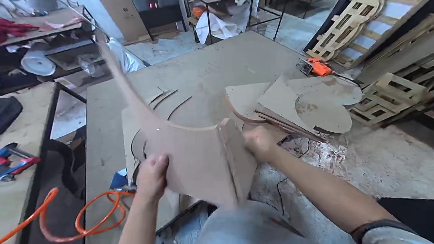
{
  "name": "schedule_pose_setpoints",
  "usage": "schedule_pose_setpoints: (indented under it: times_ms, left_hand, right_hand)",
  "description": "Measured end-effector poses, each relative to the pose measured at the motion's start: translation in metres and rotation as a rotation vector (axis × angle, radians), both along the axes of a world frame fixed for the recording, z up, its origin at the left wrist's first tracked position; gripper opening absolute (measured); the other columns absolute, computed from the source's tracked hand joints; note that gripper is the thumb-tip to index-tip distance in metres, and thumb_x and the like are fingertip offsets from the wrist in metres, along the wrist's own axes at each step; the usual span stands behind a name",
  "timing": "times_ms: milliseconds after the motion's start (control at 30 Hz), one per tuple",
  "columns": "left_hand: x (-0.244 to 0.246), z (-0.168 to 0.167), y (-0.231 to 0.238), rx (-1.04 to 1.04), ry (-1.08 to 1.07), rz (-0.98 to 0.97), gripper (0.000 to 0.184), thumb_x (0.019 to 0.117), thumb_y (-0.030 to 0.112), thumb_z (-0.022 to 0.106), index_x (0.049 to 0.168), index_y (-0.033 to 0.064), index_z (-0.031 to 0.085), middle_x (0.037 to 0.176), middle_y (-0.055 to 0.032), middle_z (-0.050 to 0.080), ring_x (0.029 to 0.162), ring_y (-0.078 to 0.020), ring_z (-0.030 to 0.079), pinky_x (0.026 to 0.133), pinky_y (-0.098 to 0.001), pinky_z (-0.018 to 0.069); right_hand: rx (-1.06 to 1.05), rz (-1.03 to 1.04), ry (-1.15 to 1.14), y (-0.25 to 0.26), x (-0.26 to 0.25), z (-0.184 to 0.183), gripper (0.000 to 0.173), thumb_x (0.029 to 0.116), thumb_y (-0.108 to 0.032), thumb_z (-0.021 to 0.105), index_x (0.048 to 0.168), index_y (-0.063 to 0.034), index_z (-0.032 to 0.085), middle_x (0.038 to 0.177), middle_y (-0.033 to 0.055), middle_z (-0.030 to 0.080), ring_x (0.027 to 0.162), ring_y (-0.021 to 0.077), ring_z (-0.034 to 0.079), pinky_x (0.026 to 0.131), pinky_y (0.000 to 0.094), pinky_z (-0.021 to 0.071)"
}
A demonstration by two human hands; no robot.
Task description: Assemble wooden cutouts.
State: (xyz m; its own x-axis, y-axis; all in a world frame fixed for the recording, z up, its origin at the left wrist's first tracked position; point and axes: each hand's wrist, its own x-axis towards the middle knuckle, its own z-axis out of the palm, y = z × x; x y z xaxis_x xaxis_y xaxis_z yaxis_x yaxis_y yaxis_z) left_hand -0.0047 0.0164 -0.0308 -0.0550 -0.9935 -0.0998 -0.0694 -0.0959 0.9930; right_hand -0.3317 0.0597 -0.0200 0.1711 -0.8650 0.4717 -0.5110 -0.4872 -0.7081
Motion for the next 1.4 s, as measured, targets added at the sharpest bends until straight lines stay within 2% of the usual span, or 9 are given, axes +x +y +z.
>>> schedule_pose_setpoints:
  times_ms: [133,233,367,633,767,900,1133,1233,1400]
  left_hand:
    - [-0.048,-0.04,0.014,0.235,0.674,-0.216,0.06,0.0963,0.067,0.052,0.12,0.0135,0.067,0.099,-0.0063,0.077,0.091,-0.0163,0.075,0.081,-0.0378,0.0638]
    - [-0.008,-0.021,0.01,0.072,0.114,0.024,0.039,0.1077,0.036,0.048,0.111,0.0016,0.066,0.085,-0.0098,0.075,0.075,-0.0189,0.074,0.068,-0.04,0.0644]
    - [0.005,0.033,0.026,-0.117,-0.499,0.109,0.055,0.0833,0.059,0.073,0.11,0.0106,0.07,0.082,-0.001,0.075,0.072,-0.0143,0.075,0.067,-0.0408,0.0648]
    - [-0.064,-0.05,0.027,0.284,0.683,-0.265,0.071,0.0985,0.072,0.039,0.131,0.0121,0.061,0.108,-0.0097,0.076,0.098,-0.0195,0.074,0.085,-0.0408,0.0628]
    - [-0.005,-0.024,0.017,0.005,0.019,0.045,0.033,0.1045,0.029,0.057,0.105,-0.0011,0.069,0.082,-0.0122,0.074,0.072,-0.0212,0.074,0.067,-0.0419,0.0639]
    - [0.009,0.025,0.021,-0.174,-0.55,0.071,0.056,0.0864,0.061,0.067,0.113,0.0117,0.068,0.086,0.0003,0.074,0.077,-0.0129,0.074,0.071,-0.0411,0.0642]
    - [-0.081,-0.017,0.025,0.405,0.443,-0.133,0.06,0.1114,0.047,0.015,0.115,0.0071,0.06,0.086,-0.0028,0.07,0.077,-0.0099,0.069,0.07,-0.0291,0.0597]
    - [-0.045,-0.038,0.013,0.221,0.516,-0.178,0.054,0.1064,0.054,0.04,0.115,0.0087,0.068,0.095,-0.0082,0.076,0.086,-0.0173,0.075,0.076,-0.0388,0.0643]
    - [0.001,0.02,0.014,-0.132,-0.311,0.106,0.04,0.0844,0.041,0.08,0.104,0.0067,0.073,0.08,-0.0059,0.076,0.07,-0.0186,0.075,0.065,-0.0403,0.0653]
  right_hand:
    - [0.015,0.392,-0.274,0.0,0.052,0.017,0.071,0.103,-0.065,0.041,0.061,-0.0091,0.056,0.052,-0.0026,0.052,0.047,0.002,0.052,0.041,0.0236,0.0425]
    - [0.135,-0.038,0.13,-0.012,-0.007,-0.007,0.077,0.1024,-0.071,0.027,0.059,-0.0135,0.054,0.05,-0.002,0.049,0.045,0.0102,0.052,0.041,0.0333,0.0423]
    - [0.375,-0.312,0.506,-0.021,-0.043,-0.054,0.086,0.0966,-0.081,0.015,0.068,-0.0123,0.06,0.061,0.0075,0.058,0.064,0.0278,0.065,0.059,0.0558,0.0514]
    - [0.034,0.324,-0.318,0.007,0.054,0.006,0.073,0.1019,-0.069,0.038,0.064,-0.0101,0.057,0.053,-0.0033,0.051,0.048,0.0018,0.051,0.043,0.0238,0.0436]
    - [0.188,-0.217,0.315,-0.004,-0.031,-0.036,0.079,0.1012,-0.074,0.021,0.063,-0.0147,0.057,0.052,0.0001,0.052,0.049,0.0156,0.056,0.045,0.0409,0.0462]
    - [0.283,-0.357,0.552,-0.001,-0.04,-0.066,0.084,0.0971,-0.08,0.017,0.066,-0.0145,0.059,0.055,0.0042,0.055,0.056,0.0243,0.063,0.051,0.0505,0.0488]
    - [-0.011,0.358,-0.34,0.017,0.062,0.002,0.07,0.1023,-0.063,0.047,0.058,-0.0081,0.054,0.048,-0.0018,0.049,0.043,0.0021,0.049,0.038,0.0235,0.0392]
    - [-0.046,0.171,-0.154,0.009,0.018,-0.007,0.07,0.1049,-0.063,0.038,0.058,-0.0127,0.049,0.049,-0.0036,0.047,0.043,0.0033,0.047,0.039,0.0248,0.0381]
    - [0.184,-0.388,0.48,-0.001,-0.045,-0.054,0.08,0.0985,-0.078,0.023,0.062,-0.0136,0.052,0.051,0.004,0.047,0.05,0.0237,0.056,0.046,0.0487,0.0444]
